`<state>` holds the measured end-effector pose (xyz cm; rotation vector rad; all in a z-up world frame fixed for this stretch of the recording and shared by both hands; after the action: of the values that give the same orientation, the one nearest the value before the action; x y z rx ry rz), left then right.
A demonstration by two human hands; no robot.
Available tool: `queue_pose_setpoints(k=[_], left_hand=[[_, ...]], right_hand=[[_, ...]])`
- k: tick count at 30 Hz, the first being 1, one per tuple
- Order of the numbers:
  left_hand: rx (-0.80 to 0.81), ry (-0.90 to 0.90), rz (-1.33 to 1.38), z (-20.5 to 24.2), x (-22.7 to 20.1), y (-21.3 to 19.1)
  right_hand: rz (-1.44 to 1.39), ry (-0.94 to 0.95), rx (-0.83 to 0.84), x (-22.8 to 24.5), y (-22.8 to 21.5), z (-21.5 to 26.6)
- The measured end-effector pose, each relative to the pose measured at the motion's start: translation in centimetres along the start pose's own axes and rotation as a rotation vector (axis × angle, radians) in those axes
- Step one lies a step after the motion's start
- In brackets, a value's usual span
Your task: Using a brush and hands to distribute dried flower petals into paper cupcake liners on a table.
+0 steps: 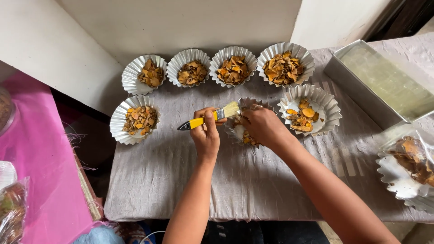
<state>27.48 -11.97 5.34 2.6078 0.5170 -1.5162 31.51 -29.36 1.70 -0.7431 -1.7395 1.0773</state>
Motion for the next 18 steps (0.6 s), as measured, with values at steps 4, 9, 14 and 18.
queue_pose_setpoints(k=[4, 9, 14, 18], left_hand=[[0.023, -0.008, -0.033, 0.2, -0.4, 0.4], [0.022, -0.006, -0.055, 0.2, -0.9, 0.4], [-0.056, 0.001, -0.028, -0.3, -2.8, -0.5], [-0.072, 0.01, 0.059, -0.8, -5.4, 0.9]], right_hand=[[-0.436, 0.144, 0.003, 1.3, -6.1, 2.2], [-0.691, 0.244, -0.077, -0.2, -7.1, 3.0], [-0.854, 0.297, -0.089, -0.4, -7.0, 3.1], [-1.143, 0.325, -0.127, -0.7, -6.9, 3.0]])
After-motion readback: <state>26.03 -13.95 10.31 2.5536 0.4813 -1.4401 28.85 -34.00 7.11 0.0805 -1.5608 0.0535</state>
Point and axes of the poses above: each hand's wrist, its own z-axis away from the middle knuckle, its own y-axis out of the palm, x = y × z, the point moved 9 cm from there along -z, towards the middle knuckle, and after that the axes turned 6 degrees about -z, right-handed, at the moved point
